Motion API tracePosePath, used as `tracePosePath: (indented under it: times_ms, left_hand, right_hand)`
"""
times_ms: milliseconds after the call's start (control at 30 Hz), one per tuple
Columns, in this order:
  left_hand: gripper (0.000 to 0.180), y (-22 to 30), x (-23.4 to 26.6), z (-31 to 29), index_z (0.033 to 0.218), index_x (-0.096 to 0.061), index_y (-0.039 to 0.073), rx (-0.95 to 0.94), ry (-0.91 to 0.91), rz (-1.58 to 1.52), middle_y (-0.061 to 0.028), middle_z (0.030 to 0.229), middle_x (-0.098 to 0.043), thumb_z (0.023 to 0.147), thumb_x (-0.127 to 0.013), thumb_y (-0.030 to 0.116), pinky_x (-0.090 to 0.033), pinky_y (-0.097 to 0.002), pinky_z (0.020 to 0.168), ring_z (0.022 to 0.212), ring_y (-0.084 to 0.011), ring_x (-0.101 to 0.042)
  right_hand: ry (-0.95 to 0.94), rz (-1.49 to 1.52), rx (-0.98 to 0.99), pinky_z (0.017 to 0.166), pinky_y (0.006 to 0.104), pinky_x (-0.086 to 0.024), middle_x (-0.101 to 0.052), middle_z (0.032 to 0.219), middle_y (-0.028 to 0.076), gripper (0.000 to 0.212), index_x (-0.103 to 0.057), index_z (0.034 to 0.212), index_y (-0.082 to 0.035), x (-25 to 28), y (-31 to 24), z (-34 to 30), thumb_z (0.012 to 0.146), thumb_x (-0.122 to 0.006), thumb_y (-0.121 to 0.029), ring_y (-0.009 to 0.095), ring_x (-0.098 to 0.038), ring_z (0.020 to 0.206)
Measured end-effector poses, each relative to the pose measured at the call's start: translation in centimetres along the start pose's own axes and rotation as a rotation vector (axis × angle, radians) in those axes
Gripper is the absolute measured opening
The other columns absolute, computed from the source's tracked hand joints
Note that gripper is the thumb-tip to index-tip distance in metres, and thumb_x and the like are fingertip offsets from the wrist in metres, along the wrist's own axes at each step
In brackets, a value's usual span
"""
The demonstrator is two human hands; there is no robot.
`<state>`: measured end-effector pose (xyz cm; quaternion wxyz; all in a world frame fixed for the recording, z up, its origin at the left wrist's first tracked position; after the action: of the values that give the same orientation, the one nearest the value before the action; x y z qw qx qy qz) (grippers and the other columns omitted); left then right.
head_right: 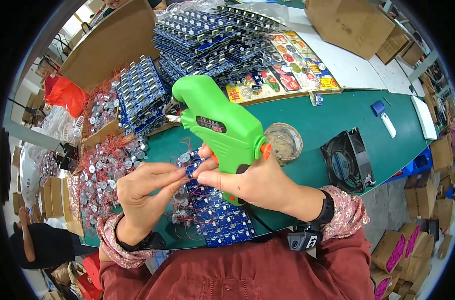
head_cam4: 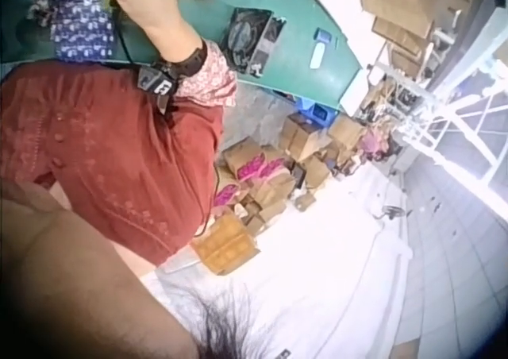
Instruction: Applying adhesive or soldering small electronic components onto a blue circuit board using a green dispenser tool.
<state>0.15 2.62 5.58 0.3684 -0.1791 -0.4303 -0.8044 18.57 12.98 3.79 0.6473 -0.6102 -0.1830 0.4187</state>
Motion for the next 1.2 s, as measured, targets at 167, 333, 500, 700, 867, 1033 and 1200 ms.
tracePosePath:
  times_ms: [167, 333, 500, 700, 867, 1033, 1200]
  left_hand:
    - [0.022, -0.3, -0.7, 0.3, 0.089, -0.075, 0.008, 0.043, 0.008, -0.077, -0.0048, 0.082, -0.071, 0.070, -0.077, -0.001, -0.050, -0.0248, 0.060, 0.069, -0.0164, -0.067]
    - [0.022, -0.6, -0.9, 1.2, 0.091, -0.075, 0.006, 0.102, -0.038, -0.124, -0.0075, 0.083, -0.071, 0.071, -0.075, -0.004, -0.054, -0.0234, 0.060, 0.070, -0.0161, -0.068]
    - [0.020, -1.4, -1.7, 1.0, 0.088, -0.075, 0.008, 0.055, 0.021, -0.051, -0.0062, 0.082, -0.070, 0.070, -0.078, 0.001, -0.051, -0.0290, 0.061, 0.070, -0.0200, -0.067]
    - [0.017, -1.4, -1.6, 0.7, 0.087, -0.075, 0.008, 0.058, -0.068, -0.143, -0.0048, 0.083, -0.069, 0.071, -0.077, 0.003, -0.052, -0.0304, 0.064, 0.071, -0.0208, -0.066]
    - [0.023, -1.2, -1.6, 0.6, 0.090, -0.076, 0.009, -0.014, -0.117, -0.082, -0.0061, 0.085, -0.069, 0.069, -0.077, 0.000, -0.053, -0.0284, 0.064, 0.075, -0.0185, -0.067]
    - [0.013, -1.4, -1.8, 0.3, 0.089, -0.073, 0.003, 0.118, -0.181, -0.337, -0.0096, 0.082, -0.068, 0.077, -0.074, 0.007, -0.049, -0.0320, 0.060, 0.069, -0.0249, -0.064]
    - [0.013, -1.0, -1.3, 1.3, 0.095, -0.074, 0.003, 0.370, -0.328, -0.469, -0.0081, 0.084, -0.069, 0.083, -0.071, 0.008, -0.049, -0.0261, 0.065, 0.074, -0.0144, -0.062]
  right_hand:
    - [0.015, -0.193, -0.054, 0.075, 0.0294, -0.055, -0.055, 0.108, 0.009, 0.034, -0.054, 0.111, -0.001, 0.4, -0.3, 0.0, 0.081, -0.070, 0.003, 0.017, -0.066, 0.088]
    - [0.057, -0.161, -0.031, 0.071, 0.0243, -0.053, -0.062, 0.101, 0.003, 0.033, -0.057, 0.110, -0.001, 0.2, -0.1, 0.5, 0.082, -0.073, -0.006, 0.009, -0.062, 0.084]
    - [0.036, -0.206, -0.118, 0.075, 0.0273, -0.054, -0.057, 0.106, 0.008, 0.029, -0.056, 0.109, 0.000, 0.4, -0.2, 0.8, 0.083, -0.069, 0.003, 0.014, -0.064, 0.086]
    - [0.071, -0.285, -0.061, 0.073, 0.0287, -0.054, -0.057, 0.104, 0.010, 0.026, -0.055, 0.107, 0.000, 0.4, 0.4, 0.4, 0.085, -0.066, 0.004, 0.015, -0.064, 0.084]
    - [0.090, -0.165, -0.083, 0.072, 0.0274, -0.055, -0.063, 0.099, 0.008, 0.024, -0.058, 0.107, 0.002, 0.6, 0.5, 0.4, 0.085, -0.066, 0.000, 0.014, -0.066, 0.082]
    - [0.030, -0.212, -0.101, 0.070, 0.0281, -0.053, -0.060, 0.098, 0.008, 0.024, -0.054, 0.111, 0.003, 0.7, 0.6, 0.3, 0.088, -0.059, 0.003, 0.014, -0.065, 0.081]
    - [0.008, -0.266, -0.111, 0.072, 0.0271, -0.051, -0.062, 0.090, 0.005, 0.022, -0.054, 0.113, 0.002, 0.8, 0.4, 0.1, 0.092, -0.058, -0.003, 0.013, -0.063, 0.082]
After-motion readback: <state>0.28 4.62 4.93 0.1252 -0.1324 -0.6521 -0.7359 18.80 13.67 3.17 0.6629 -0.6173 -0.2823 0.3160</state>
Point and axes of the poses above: each hand's wrist, its own z-axis towards the middle knuckle, its own x-axis out of the back of the hand, y = z × x, the point moved 1 cm from there along z, towards the middle knuckle
